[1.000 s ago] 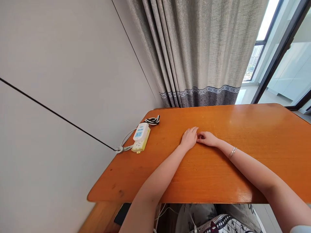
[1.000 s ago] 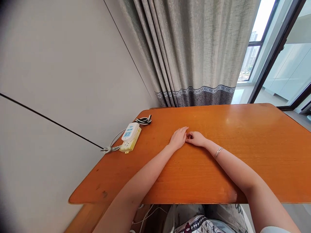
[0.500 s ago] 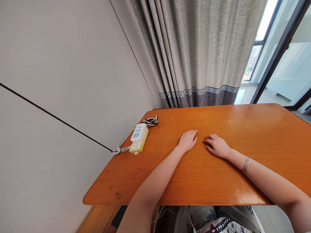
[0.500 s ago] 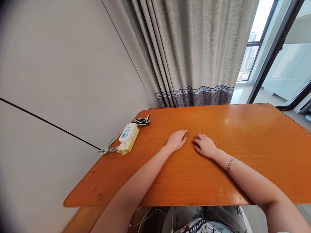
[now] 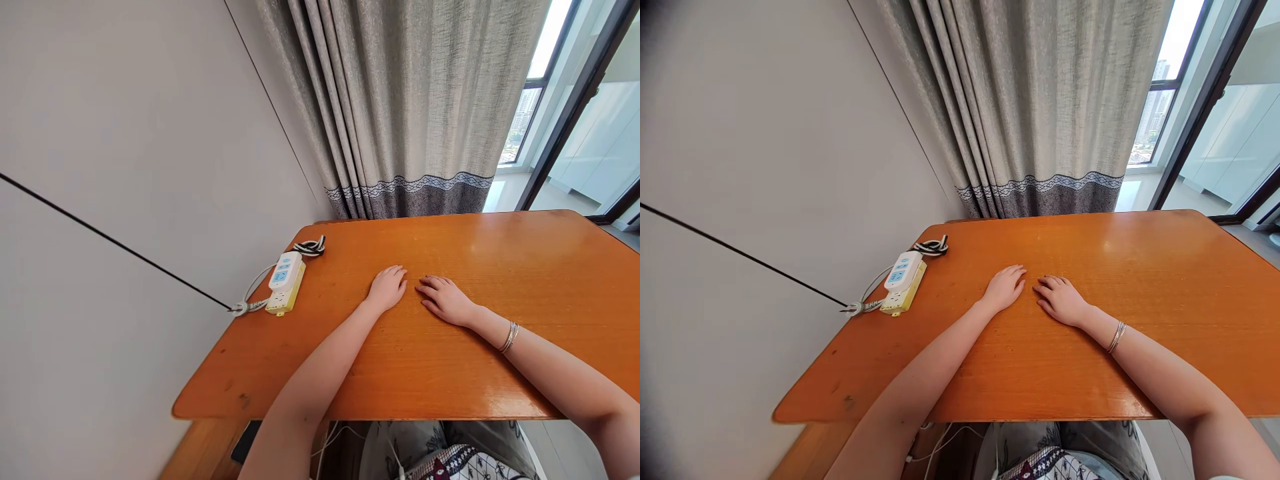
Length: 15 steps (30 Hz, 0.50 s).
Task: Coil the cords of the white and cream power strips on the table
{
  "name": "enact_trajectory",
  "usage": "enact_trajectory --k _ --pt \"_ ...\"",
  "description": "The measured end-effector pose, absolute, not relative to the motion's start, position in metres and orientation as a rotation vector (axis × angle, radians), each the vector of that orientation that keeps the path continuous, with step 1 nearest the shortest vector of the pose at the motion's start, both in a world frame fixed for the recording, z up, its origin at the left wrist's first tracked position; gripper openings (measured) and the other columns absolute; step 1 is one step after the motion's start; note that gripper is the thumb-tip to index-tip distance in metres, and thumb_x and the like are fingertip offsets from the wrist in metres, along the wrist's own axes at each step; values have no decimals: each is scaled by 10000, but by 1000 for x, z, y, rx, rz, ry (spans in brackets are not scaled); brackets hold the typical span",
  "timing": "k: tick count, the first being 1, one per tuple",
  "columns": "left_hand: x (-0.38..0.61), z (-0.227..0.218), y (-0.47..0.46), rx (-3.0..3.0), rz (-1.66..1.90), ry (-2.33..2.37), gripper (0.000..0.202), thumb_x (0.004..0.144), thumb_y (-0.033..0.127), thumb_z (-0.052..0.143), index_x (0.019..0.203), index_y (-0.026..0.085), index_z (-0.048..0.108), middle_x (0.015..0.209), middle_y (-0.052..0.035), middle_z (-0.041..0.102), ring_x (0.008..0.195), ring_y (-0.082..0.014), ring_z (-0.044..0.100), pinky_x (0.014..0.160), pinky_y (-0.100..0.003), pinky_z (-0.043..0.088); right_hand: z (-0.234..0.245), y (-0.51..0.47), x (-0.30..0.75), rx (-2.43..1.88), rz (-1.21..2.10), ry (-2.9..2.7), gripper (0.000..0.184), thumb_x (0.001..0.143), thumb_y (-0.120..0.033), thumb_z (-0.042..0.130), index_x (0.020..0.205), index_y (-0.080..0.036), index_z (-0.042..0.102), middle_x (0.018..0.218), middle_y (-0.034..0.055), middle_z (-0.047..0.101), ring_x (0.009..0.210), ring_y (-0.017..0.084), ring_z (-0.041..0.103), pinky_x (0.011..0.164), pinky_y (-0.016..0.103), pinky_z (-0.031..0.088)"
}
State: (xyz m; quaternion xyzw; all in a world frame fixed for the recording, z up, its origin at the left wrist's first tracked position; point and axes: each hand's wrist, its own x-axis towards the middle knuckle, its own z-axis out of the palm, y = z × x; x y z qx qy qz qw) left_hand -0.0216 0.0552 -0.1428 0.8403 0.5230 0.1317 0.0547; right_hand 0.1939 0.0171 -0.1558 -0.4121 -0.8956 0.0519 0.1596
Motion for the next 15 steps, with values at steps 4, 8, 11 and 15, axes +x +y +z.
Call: enact_trajectory --k 4,8,11,15 --pt "-22 -143 55 2550 413 1576 404 958 247 451 1312 151 620 1442 -138 571 1374 -261 494 1168 -421 372 -156 17 194 -1177 130 -2573 423 1002 -340 456 1367 -184 600 1414 175 553 1333 301 494 1105 500 400" --pt "-22 -142 55 2553 395 1579 411 962 254 442 1320 143 612 1447 -130 568 1373 -256 493 1168 -407 369 -157 17 194 -1178 115 -2585 430 1005 -343 450 1366 -166 600 1412 175 554 1328 303 495 1112 493 393" --pt "-23 -141 56 2558 371 1580 422 964 264 432 1327 135 605 1452 -119 567 1372 -250 492 1171 -396 364 -157 17 195 -1174 123 -2580 427 1003 -340 451 1367 -172 598 1413 173 552 1329 300 494 1109 495 396" --pt "-25 -139 56 2557 371 1563 419 961 278 437 1322 148 605 1454 -118 564 1373 -247 492 1168 -400 370 -156 17 195 -1177 125 -2589 430 1005 -343 447 1370 -172 595 1416 168 552 1333 304 489 1113 489 393"
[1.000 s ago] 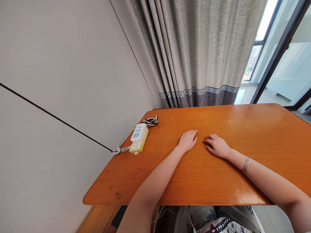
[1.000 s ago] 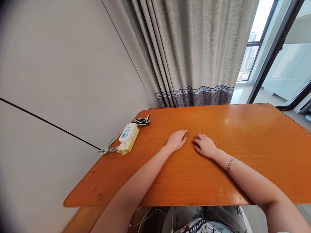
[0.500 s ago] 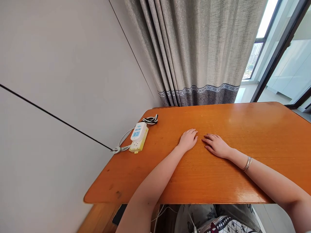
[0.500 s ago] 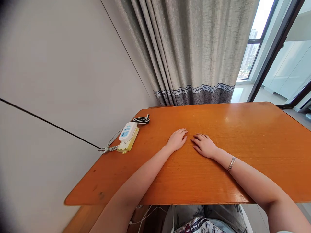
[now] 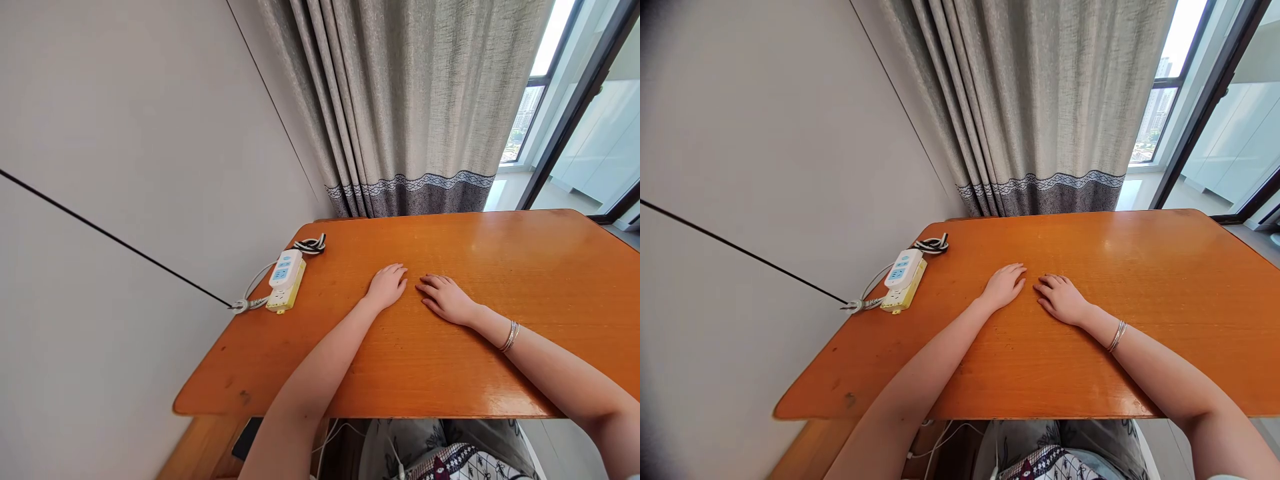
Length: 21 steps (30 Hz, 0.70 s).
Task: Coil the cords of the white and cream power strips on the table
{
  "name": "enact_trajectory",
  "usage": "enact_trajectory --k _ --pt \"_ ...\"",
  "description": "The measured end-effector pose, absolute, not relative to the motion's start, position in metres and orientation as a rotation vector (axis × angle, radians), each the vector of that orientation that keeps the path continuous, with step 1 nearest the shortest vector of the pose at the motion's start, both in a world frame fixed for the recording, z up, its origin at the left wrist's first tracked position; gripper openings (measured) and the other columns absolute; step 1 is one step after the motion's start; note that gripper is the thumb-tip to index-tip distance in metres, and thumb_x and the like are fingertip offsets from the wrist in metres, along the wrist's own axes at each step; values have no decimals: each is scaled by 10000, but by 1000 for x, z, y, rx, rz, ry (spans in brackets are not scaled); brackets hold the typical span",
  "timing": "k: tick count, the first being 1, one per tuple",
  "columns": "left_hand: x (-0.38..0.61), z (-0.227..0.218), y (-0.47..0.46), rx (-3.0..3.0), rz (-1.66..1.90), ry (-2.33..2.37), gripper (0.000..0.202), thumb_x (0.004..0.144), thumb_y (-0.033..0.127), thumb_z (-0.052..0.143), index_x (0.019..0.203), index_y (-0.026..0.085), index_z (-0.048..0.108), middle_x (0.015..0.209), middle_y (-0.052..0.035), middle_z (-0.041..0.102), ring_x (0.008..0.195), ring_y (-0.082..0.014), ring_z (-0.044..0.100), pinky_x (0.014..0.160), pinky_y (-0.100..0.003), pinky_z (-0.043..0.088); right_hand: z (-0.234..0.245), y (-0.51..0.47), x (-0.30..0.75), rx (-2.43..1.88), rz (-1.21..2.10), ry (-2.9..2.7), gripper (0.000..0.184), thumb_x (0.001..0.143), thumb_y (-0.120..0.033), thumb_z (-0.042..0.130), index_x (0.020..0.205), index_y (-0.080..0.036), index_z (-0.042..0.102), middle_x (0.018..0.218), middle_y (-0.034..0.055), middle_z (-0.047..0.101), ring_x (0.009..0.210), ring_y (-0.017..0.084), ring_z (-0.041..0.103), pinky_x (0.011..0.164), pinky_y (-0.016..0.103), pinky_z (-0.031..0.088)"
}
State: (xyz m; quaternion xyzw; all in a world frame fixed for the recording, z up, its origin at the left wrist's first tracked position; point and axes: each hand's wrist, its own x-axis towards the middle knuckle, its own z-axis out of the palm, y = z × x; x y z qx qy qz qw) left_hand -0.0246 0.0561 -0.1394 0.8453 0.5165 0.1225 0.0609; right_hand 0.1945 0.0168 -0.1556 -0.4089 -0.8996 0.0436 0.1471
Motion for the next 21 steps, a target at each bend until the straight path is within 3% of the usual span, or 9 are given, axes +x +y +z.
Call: enact_trajectory --k 6,12,18,21 --pt "-35 -131 64 2512 426 1584 457 945 280 478 1373 138 553 1437 -122 580 1335 -246 533 1147 -380 392 -155 16 195 -1177 133 -2586 433 1003 -338 454 1377 -169 591 1414 177 552 1336 299 492 1115 489 394" --pt "-88 -101 91 2341 725 1988 534 914 270 513 1423 112 481 1463 -150 546 1357 -263 507 1147 -376 387 -156 18 196 -1174 140 -2583 441 1004 -354 450 1381 -172 588 1413 175 554 1339 311 493 1100 507 409" --pt "-169 -75 91 1902 817 2666 710 828 263 599 1477 87 371 1516 -244 432 1402 -378 417 1159 -545 318 -157 18 195 -1172 153 -2563 429 994 -347 472 1372 -190 597 1407 175 558 1332 313 501 1096 519 412" --pt "-197 -74 81 1520 703 2843 864 785 338 651 1514 62 279 1499 -291 416 1354 -425 463 1103 -588 365 -158 18 195 -1170 158 -2560 426 994 -351 472 1369 -197 600 1403 173 560 1329 313 502 1090 520 415"
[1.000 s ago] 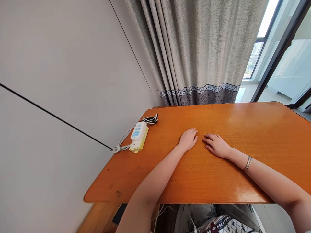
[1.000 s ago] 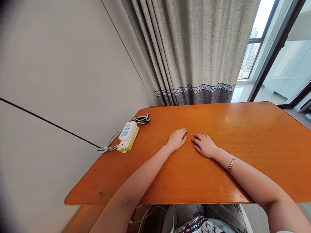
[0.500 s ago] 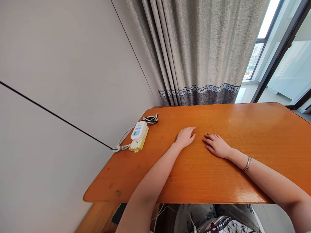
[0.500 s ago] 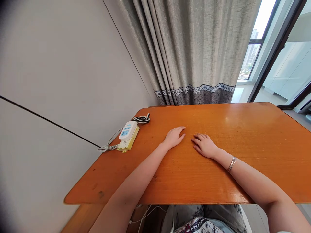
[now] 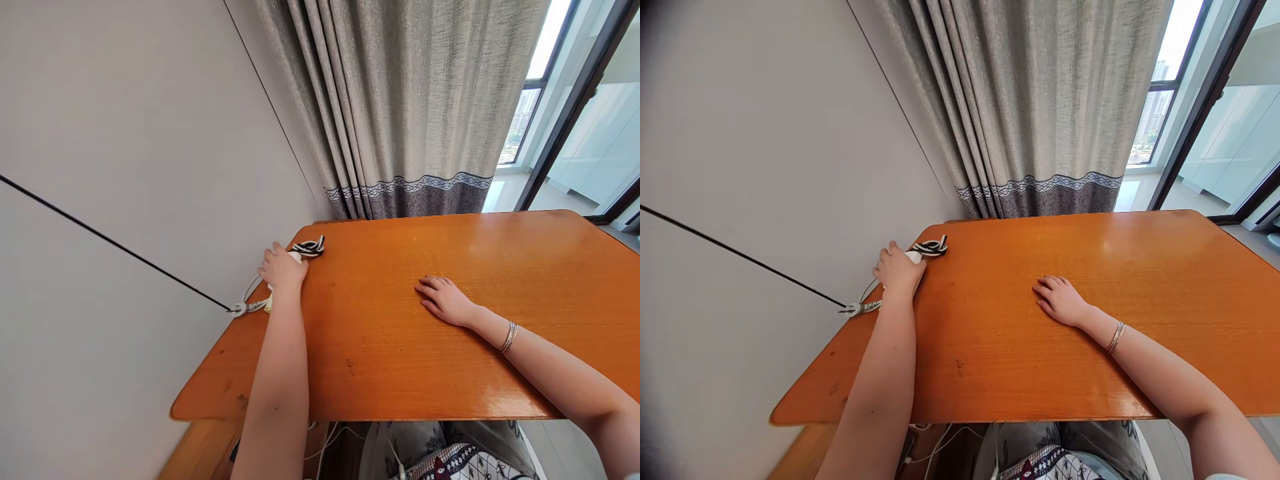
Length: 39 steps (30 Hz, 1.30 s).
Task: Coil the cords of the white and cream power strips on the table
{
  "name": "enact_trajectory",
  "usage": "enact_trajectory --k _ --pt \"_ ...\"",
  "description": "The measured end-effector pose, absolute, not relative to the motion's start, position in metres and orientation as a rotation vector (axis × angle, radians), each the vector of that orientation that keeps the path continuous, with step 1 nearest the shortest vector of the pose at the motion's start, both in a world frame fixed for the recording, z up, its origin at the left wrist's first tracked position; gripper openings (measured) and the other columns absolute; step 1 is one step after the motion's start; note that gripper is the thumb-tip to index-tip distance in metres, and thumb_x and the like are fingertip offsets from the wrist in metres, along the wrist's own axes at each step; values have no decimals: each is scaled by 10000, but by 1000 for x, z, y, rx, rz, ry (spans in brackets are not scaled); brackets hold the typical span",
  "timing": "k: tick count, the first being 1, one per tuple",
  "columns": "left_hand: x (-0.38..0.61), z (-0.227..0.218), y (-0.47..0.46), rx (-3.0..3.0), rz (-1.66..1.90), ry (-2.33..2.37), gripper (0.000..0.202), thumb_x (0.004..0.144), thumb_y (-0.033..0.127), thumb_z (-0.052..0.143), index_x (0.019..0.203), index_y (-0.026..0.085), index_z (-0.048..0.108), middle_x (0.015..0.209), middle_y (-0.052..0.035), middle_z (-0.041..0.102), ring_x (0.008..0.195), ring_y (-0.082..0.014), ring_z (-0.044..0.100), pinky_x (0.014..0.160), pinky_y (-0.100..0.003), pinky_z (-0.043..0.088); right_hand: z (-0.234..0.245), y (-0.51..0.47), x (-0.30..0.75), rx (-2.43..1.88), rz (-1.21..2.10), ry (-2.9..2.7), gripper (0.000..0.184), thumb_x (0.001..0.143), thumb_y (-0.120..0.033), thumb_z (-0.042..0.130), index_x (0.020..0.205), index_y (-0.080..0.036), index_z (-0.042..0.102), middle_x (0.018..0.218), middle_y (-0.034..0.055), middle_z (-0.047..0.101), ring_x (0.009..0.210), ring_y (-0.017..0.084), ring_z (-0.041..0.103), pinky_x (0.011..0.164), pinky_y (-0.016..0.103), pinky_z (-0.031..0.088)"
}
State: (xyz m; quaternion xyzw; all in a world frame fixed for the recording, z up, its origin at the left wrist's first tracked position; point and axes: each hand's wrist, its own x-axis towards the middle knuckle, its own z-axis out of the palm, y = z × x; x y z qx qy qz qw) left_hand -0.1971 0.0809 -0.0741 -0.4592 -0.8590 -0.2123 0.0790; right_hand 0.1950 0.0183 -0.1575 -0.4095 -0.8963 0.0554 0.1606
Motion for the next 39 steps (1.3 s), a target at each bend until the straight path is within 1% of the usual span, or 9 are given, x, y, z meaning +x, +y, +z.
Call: enact_trajectory --k 2,4,9,14,22,28,31,35,39 --pt "-208 -75 77 -1301 -562 -2794 1007 733 383 703 1540 53 199 1447 -304 472 1297 -438 521 1037 -573 439 -158 18 195 -1164 157 -2561 424 996 -354 469 1367 -199 602 1401 168 562 1329 310 501 1092 517 414" --pt "-214 -76 77 -1285 -473 -2948 1070 690 394 741 1542 61 185 1397 -298 530 1266 -439 552 985 -549 487 -158 19 196 -1161 157 -2559 424 995 -354 472 1366 -194 602 1401 166 563 1332 309 499 1099 512 409" --pt "-218 -76 81 -1315 -329 -2986 999 668 344 755 1505 114 260 1383 -267 563 1252 -432 569 946 -542 512 -159 18 196 -1170 146 -2568 432 995 -350 471 1374 -183 596 1407 167 560 1330 315 502 1107 516 404" --pt "-222 -77 82 -1328 -231 -3019 866 677 322 746 1427 122 363 1331 -256 608 1237 -417 586 916 -508 529 -158 18 195 -1176 136 -2582 434 996 -344 468 1376 -174 592 1411 169 557 1322 316 506 1107 517 405" --pt "-225 -76 79 -1390 -197 -2952 794 709 415 718 1393 141 421 1289 -238 640 1186 -408 620 910 -503 526 -158 18 196 -1176 102 -2582 434 1000 -351 452 1372 -178 593 1403 158 565 1310 316 515 1093 511 418" --pt "-219 -75 84 -1531 -185 -2880 829 701 457 726 1417 166 423 1350 -222 613 1220 -406 601 923 -497 520 -160 19 197 -1169 115 -2576 431 999 -355 454 1374 -191 592 1403 157 564 1314 306 513 1096 508 413" --pt "-206 -71 86 -1674 -166 -2811 870 695 470 735 1449 190 404 1378 -203 602 1242 -389 591 924 -463 518 -158 19 196 -1177 135 -2572 429 994 -347 466 1371 -187 595 1403 166 563 1318 303 511 1099 508 408" --pt "-174 -61 85 -1944 -203 -2660 899 699 453 745 1489 251 368 1397 -146 606 1261 -363 584 933 -411 502 -154 18 195 -1185 198 -2557 426 982 -339 484 1371 -198 585 1407 161 561 1325 301 507 1099 520 406" --pt "-134 -55 80 -2264 -362 -2461 916 696 420 763 1500 234 367 1437 -118 580 1278 -327 574 969 -363 473 -155 21 196 -1188 400 -2356 513 938 -359 552 1421 -192 509 1384 164 563 1285 297 536 1094 524 423"
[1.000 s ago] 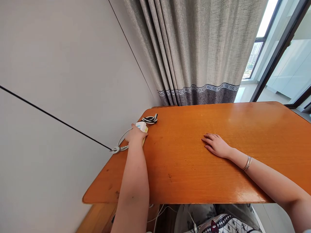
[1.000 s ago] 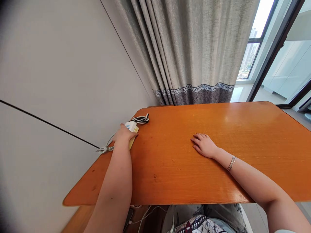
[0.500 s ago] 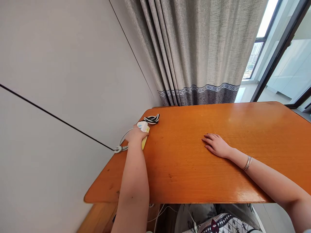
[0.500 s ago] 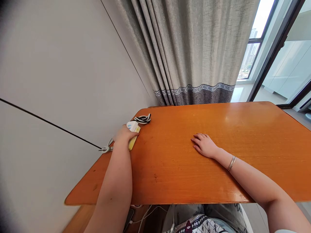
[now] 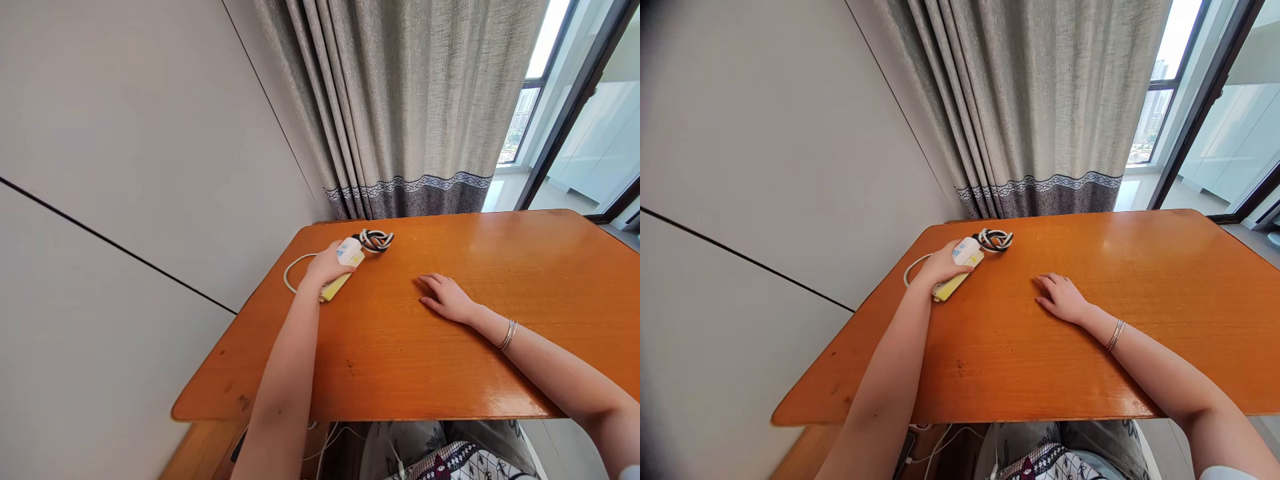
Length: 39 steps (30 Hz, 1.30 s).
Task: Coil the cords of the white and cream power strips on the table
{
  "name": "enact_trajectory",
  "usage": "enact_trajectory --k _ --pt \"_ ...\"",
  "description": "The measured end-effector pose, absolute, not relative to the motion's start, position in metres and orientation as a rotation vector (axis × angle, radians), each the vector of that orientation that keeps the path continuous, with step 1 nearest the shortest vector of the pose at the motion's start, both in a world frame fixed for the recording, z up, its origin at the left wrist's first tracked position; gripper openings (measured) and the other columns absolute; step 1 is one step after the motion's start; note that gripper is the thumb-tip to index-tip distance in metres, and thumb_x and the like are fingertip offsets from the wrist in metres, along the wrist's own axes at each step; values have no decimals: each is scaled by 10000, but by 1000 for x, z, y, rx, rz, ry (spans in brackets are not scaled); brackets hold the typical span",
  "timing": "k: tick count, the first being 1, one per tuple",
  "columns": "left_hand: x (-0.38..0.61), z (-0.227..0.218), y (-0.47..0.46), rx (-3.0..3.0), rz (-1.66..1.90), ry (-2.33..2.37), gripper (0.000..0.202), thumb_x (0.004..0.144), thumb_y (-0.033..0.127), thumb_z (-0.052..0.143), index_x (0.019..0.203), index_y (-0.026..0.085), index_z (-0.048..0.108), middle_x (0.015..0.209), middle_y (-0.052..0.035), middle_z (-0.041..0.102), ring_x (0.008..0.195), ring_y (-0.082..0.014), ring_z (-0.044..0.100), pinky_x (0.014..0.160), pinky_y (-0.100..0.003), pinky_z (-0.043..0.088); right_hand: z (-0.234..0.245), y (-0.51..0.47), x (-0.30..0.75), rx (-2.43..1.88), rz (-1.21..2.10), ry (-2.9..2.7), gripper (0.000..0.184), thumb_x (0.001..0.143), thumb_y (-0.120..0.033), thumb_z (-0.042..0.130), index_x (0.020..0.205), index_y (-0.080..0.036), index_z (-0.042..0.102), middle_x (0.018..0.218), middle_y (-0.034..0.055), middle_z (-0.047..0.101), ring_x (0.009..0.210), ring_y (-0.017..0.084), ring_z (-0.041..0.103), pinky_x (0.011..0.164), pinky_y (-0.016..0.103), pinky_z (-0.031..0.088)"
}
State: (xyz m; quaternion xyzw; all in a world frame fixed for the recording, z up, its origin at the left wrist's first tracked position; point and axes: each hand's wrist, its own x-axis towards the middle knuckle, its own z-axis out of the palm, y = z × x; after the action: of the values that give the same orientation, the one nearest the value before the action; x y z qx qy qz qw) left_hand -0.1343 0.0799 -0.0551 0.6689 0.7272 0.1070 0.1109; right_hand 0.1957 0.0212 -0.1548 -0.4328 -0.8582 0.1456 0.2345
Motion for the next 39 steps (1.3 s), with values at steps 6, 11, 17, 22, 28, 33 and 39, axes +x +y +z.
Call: enact_trajectory --k 6,11,17,22,28,33,39 --pt "-86 -55 67 2166 475 1827 925 674 389 787 1496 262 381 1450 -70 570 1265 -303 578 1002 -359 458 -161 35 196 -1069 1013 -1552 631 934 -541 516 1490 -282 368 1523 152 417 1275 260 558 1004 475 520" --pt "-63 -55 54 2261 452 1646 938 670 378 784 1504 261 372 1467 -70 551 1286 -313 559 1018 -376 458 -148 45 196 -850 1427 -1199 594 975 -650 309 1437 -295 426 1549 101 436 1342 263 529 1037 483 502" --pt "-53 -61 50 2330 431 1575 922 680 354 770 1505 280 366 1468 -73 547 1285 -317 565 1010 -384 470 -142 47 201 -832 1471 -1177 590 961 -690 313 1287 -267 566 1361 102 635 1305 249 571 1052 485 496" --pt "-53 -66 51 2336 382 1596 899 687 364 757 1496 278 375 1432 -78 579 1266 -326 580 988 -399 484 -146 48 201 -833 1526 -1072 528 936 -663 439 1228 -255 605 1303 89 672 1278 241 593 1077 456 484" --pt "-55 -72 54 2337 338 1617 887 683 384 759 1482 281 386 1417 -82 591 1257 -321 588 968 -387 489 -147 48 201 -843 1557 -989 478 871 -626 597 1179 -262 643 1273 67 685 1204 249 637 1071 467 493" --pt "-56 -74 56 2348 272 1614 847 691 378 749 1460 277 410 1389 -87 614 1242 -317 600 965 -380 485 -147 48 201 -859 1574 -983 454 858 -595 627 1161 -258 658 1236 64 700 1153 243 658 1045 454 512" --pt "-55 -68 53 2367 133 1604 861 706 412 743 1480 270 393 1403 -95 602 1256 -323 586 969 -389 484 -145 47 200 -882 1597 -944 389 844 -521 663 1132 -259 671 1195 50 711 1081 226 680 976 421 549"
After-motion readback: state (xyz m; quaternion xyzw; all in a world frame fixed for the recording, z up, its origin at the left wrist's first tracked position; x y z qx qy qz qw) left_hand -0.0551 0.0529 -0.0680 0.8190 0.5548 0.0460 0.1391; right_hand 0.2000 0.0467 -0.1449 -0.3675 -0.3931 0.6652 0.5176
